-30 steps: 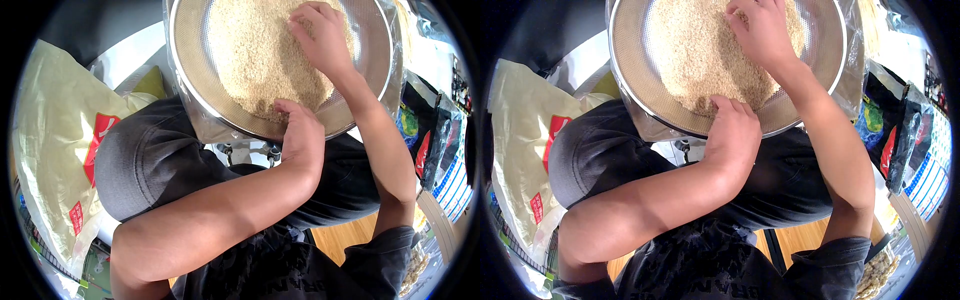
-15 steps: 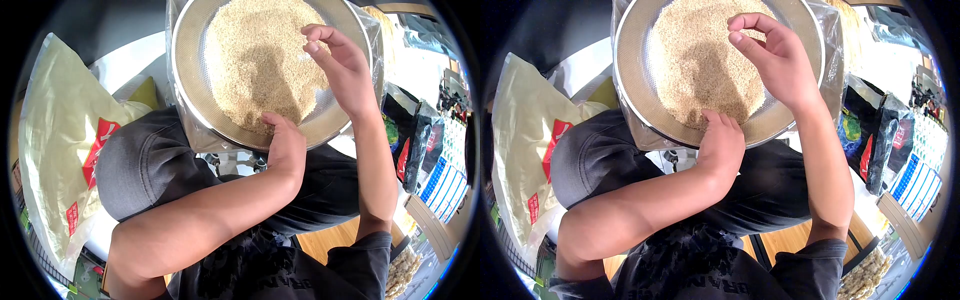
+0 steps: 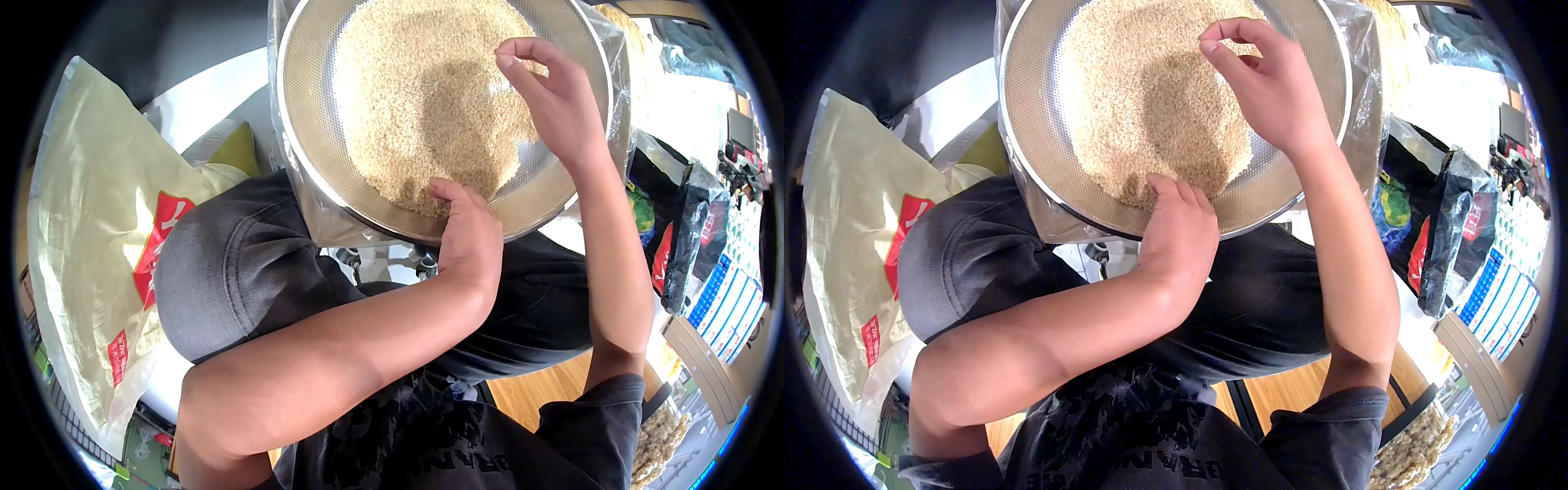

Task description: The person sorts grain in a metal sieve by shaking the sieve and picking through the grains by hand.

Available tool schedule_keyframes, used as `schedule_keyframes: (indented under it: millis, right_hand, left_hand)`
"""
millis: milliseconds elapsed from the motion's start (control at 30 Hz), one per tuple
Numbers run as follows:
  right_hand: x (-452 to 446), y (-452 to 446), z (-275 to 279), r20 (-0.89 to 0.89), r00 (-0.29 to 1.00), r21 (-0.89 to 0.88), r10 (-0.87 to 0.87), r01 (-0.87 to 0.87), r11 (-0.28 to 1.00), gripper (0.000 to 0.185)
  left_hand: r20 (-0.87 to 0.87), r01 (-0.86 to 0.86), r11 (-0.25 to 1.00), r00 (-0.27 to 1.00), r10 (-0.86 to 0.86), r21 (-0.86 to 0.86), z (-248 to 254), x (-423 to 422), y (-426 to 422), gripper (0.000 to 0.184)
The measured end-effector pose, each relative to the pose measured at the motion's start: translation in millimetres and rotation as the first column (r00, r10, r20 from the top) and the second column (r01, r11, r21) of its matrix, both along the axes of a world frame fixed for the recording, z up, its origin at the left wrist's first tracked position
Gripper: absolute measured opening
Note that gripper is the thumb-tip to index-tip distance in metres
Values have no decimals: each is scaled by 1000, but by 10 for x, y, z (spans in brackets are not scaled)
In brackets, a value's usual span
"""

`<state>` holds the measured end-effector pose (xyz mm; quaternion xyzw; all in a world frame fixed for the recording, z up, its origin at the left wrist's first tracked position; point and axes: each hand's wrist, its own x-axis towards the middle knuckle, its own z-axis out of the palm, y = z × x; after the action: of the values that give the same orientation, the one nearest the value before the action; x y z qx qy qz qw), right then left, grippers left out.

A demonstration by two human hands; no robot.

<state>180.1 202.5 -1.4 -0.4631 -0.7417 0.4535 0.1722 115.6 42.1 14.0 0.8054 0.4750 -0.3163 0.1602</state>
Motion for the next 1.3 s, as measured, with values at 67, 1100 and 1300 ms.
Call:
schedule_keyframes:
  millis: [67,1100,1300]
  right_hand:
    - [14,46,-83,114,993,-22,-24,26,999,21]
    - [-142,35,-667,283,950,507,131,-264,820,10]
    - [-154,25,-671,282,950,533,136,-273,801,11]
  left_hand:
    - [-9,-9,1000,1000,9,24,-6,1,-5,42]
    - [-3,-46,998,999,46,50,-26,23,-16,37]
    - [-4,-29,998,1000,29,54,-27,20,-20,38]
